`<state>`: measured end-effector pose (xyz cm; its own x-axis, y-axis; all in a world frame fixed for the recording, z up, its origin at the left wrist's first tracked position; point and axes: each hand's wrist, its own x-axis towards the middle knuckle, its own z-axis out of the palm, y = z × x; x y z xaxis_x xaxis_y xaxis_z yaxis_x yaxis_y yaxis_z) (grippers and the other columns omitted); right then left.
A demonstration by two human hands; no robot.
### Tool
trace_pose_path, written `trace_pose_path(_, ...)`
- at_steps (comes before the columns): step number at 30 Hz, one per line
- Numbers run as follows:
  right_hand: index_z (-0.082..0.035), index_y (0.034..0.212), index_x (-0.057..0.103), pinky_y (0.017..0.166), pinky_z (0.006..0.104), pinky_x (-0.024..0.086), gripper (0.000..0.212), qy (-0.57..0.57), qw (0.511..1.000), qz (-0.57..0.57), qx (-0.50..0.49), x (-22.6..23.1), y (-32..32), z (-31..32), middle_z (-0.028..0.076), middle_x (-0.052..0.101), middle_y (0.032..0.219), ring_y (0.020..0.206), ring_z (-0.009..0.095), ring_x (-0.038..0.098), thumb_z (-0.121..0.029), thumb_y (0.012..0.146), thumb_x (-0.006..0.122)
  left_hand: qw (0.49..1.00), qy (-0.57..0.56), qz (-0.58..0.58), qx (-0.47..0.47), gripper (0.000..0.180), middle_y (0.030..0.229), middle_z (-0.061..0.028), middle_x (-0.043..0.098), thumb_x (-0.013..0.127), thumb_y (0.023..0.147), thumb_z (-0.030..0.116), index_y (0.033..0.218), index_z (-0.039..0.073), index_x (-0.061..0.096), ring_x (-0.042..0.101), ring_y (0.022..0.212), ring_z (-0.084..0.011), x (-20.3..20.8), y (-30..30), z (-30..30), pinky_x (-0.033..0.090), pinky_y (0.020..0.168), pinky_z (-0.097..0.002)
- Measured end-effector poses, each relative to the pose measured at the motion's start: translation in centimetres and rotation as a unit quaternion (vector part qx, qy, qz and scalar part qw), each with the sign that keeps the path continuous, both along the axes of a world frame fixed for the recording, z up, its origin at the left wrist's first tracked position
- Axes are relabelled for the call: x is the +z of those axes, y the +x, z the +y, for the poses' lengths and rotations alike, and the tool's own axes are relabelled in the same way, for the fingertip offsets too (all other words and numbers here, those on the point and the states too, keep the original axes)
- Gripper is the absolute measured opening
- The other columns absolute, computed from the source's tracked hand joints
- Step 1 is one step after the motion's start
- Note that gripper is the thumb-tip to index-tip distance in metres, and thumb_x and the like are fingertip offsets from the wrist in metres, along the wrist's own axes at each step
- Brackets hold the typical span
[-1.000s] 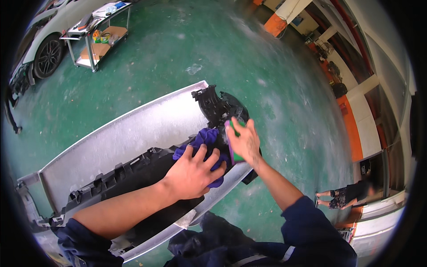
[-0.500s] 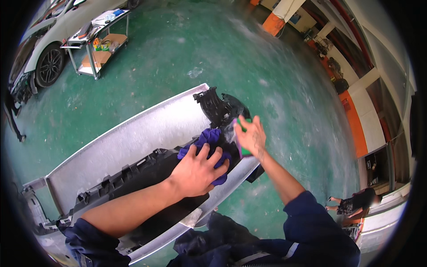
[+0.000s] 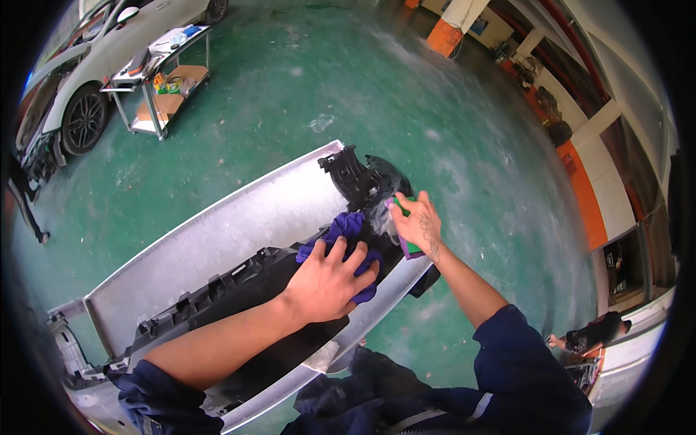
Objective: The person scrubs a detached car bumper with a red sanding block and a purple cloth, then rinses the cloth in a bucket and continues scrubbing with a green sponge. The bumper is held on a metal stand in a workshop.
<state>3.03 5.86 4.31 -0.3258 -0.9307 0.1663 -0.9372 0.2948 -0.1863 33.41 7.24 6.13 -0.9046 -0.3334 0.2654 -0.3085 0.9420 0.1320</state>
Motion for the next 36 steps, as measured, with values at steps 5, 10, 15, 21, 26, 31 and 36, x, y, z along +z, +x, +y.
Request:
trace_pose_path(5, -0.021, 0.144, 0.076, 0.091, 0.0578, 0.060, 0.049, 0.002, 0.998, 0.018, 0.068, -0.1, 2.3, 2.1, 0.022, 0.061, 0.123, 0.114, 0.047, 0.067, -0.048, 0.104, 0.068, 1.000, -0.012, -0.004, 0.017, 0.085, 0.157, -0.0194, 0.054, 0.089, 0.080, 0.049, 0.156, 0.024, 0.060, 0.060, 0.134, -0.0449, -0.2, 0.6, -0.4, 0.055, 0.101, -0.0576)
trace_pose_path(10, -0.022, 0.142, 0.078, 0.093, 0.0577, 0.061, 0.050, -0.025, 0.999, 0.012, 0.029, -1.2, 2.0, 0.2, 0.024, 0.061, 0.123, 0.113, 0.048, 0.068, -0.051, 0.103, 0.068, 1.000, -0.021, 0.005, 0.003, 0.086, 0.155, -0.0193, 0.055, 0.089, 0.080, 0.051, 0.156, 0.023, 0.060, 0.061, 0.130, -0.0441, -0.2, 0.4, -0.4, 0.056, 0.098, -0.0577)
trace_pose_path(15, -0.021, 0.140, 0.078, 0.095, 0.0575, 0.061, 0.052, 0.004, 0.999, -0.031, 0.016, -1.1, 2.2, -1.1, 0.024, 0.064, 0.122, 0.117, 0.048, 0.069, -0.056, 0.104, 0.065, 1.000, -0.018, -0.016, 0.016, 0.089, 0.157, -0.0191, 0.053, 0.090, 0.081, 0.049, 0.159, 0.024, 0.057, 0.060, 0.132, -0.0448, 0.2, 0.7, -0.5, 0.057, 0.099, -0.0581)
trace_pose_path(21, -0.024, 0.142, 0.076, 0.095, 0.0585, 0.061, 0.051, -0.010, 0.999, 0.022, 0.021, -1.9, 4.5, -0.9, 0.025, 0.061, 0.126, 0.117, 0.051, 0.069, -0.057, 0.108, 0.058, 1.000, -0.008, -0.020, 0.013, 0.089, 0.158, -0.0195, 0.053, 0.090, 0.081, 0.048, 0.160, 0.024, 0.056, 0.059, 0.134, -0.0453, -0.1, 0.8, -0.4, 0.056, 0.100, -0.0582)
trace_pose_path(26, -0.022, 0.141, 0.076, 0.097, 0.0593, 0.061, 0.054, 0.014, 0.996, 0.014, -0.088, -1.7, -0.3, -5.1, 0.026, 0.064, 0.130, 0.114, 0.052, 0.070, -0.060, 0.107, 0.057, 1.000, -0.007, -0.003, -0.010, 0.088, 0.158, -0.0200, 0.054, 0.089, 0.080, 0.047, 0.158, 0.023, 0.057, 0.060, 0.133, -0.0450, 0.4, -0.5, -0.4, 0.055, 0.101, -0.0574)
trace_pose_path(31, -0.018, 0.138, 0.076, 0.099, 0.0592, 0.060, 0.056, 0.000, 1.000, -0.017, -0.025, -2.1, 4.2, -2.8, 0.027, 0.062, 0.132, 0.116, 0.053, 0.069, -0.060, 0.106, 0.057, 1.000, -0.003, -0.015, 0.017, 0.086, 0.157, -0.0199, 0.054, 0.089, 0.080, 0.046, 0.157, 0.023, 0.058, 0.059, 0.135, -0.0451, 0.1, 1.0, -0.4, 0.055, 0.102, -0.0581)
trace_pose_path(36, -0.017, 0.138, 0.076, 0.100, 0.0586, 0.060, 0.055, 0.031, 0.992, 0.004, -0.123, -1.6, 0.1, -6.4, 0.027, 0.062, 0.132, 0.118, 0.052, 0.069, -0.058, 0.106, 0.057, 1.000, 0.001, 0.006, 0.003, 0.086, 0.157, -0.0192, 0.054, 0.091, 0.079, 0.044, 0.155, 0.023, 0.059, 0.058, 0.136, -0.0457, 0.4, -0.4, 0.0, 0.055, 0.103, -0.0578)
